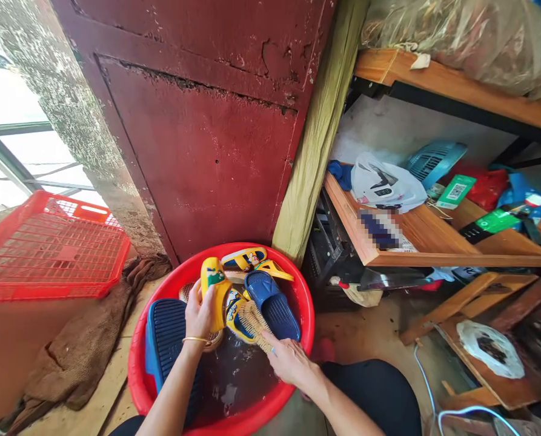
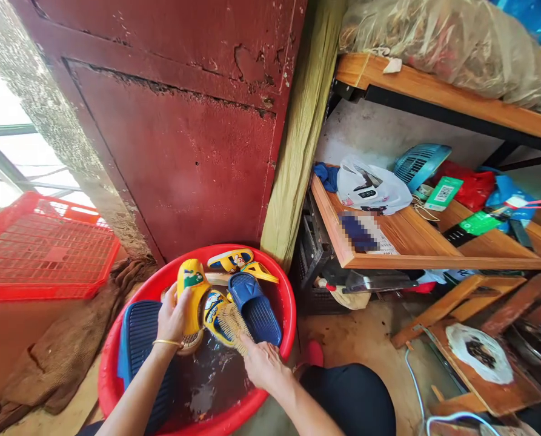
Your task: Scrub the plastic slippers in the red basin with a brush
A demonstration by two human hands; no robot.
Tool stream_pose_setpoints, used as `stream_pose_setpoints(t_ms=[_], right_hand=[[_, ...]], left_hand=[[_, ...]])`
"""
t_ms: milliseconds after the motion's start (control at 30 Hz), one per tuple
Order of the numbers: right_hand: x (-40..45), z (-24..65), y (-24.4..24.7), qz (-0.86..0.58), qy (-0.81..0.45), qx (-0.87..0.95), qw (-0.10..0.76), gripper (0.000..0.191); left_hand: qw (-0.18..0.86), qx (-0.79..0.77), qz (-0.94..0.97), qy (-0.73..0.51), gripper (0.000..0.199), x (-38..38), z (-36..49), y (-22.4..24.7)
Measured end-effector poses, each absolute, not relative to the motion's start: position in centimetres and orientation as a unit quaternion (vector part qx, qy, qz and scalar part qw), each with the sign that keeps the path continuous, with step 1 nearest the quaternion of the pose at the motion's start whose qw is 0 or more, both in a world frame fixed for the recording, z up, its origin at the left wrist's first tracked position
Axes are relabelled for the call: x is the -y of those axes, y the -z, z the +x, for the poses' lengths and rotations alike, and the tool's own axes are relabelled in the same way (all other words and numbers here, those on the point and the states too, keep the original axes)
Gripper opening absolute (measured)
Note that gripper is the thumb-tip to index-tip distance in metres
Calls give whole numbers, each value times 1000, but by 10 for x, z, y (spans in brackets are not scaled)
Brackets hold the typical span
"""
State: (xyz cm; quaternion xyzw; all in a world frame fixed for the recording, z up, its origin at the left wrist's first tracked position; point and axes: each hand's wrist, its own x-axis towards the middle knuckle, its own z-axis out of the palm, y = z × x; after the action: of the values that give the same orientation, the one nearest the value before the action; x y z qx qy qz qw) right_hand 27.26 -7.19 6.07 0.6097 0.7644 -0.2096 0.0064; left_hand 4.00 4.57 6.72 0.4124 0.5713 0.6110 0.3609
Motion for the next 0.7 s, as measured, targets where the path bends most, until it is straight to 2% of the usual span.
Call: stream_pose_setpoints(t_ms=[100, 267, 367, 467, 700], right_hand=[[64, 252, -63, 620, 222, -752, 9, 65], [65, 243, -72, 624, 184, -758, 35, 65], [76, 255, -74, 616, 149, -771, 63, 70], [86, 265, -73, 615, 128, -774, 80, 70], [93, 265, -74, 607, 100, -787, 50, 65]], left_hand=[[397, -613, 329, -599, 57, -56, 32, -54], [330, -712, 384, -487, 55, -66, 9, -29], [279, -730, 446, -436, 65, -66, 6, -18], [215, -720, 478, -455, 70, -64, 8, -12], [48, -695, 527, -487, 47, -58, 4, -22]])
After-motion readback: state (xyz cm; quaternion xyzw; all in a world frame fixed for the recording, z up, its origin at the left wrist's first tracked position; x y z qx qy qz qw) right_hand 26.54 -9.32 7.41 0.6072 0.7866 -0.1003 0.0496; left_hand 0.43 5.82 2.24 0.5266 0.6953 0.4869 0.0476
